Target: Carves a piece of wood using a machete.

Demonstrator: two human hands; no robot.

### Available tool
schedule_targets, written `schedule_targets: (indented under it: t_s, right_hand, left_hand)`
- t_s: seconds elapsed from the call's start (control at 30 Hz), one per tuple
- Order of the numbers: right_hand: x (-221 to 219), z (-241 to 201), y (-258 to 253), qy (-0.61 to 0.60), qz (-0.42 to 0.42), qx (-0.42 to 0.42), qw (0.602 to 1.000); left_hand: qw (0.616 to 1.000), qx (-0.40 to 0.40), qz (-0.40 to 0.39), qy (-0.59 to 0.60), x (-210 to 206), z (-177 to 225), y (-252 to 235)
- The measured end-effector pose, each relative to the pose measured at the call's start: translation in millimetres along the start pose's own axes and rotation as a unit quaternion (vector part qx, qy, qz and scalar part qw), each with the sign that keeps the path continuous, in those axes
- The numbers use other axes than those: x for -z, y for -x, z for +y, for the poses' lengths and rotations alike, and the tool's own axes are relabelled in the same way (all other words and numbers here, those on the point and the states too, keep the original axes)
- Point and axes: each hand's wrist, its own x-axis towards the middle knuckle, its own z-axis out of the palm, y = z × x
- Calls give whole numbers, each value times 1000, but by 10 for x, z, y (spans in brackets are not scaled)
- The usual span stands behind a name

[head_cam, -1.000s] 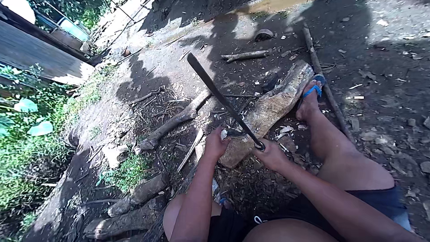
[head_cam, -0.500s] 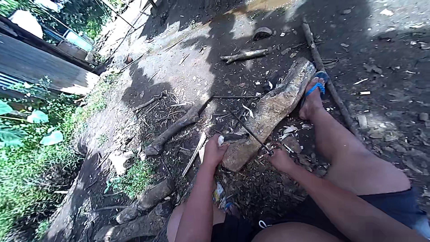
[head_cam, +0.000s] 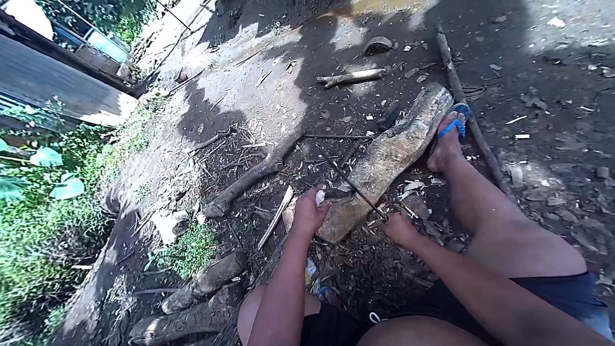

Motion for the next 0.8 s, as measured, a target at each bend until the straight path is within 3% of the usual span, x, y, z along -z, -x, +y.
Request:
schedule_targets:
  t_s: [0.13,0.27,0.33,0.4,0.47,0.57,0.67,0.8]
  right_hand:
    - [219,-282,375,-52,36,85,994]
    - [517,-824,778,-136,126,259,948]
    - [607,-905,795,-149,156,294,931]
    - [529,-714,605,-111,127,244,955]
    - [284,-298,273,-50,55,119,990]
    - [33,51,51,-9,-6,-9,1000]
    - [108,-50,225,-31,10,16,999]
    - [415,-526,580,-98,91,164,977]
  left_hand:
    - [1000,-10,3,2,19,27,-10]
    - [999,-18,11,24,-10,7,14]
    - [1000,-19,8,15,-11,12,6]
    - [1000,-12,4,12,-13,17,2]
    - [1000,-4,-2,7,-20,30,1]
    - [1000,-4,3,12,-36,31,9]
    - [1000,-5,2,7,-17,54,29]
    - [1000,-3,1,17,-26,61,10]
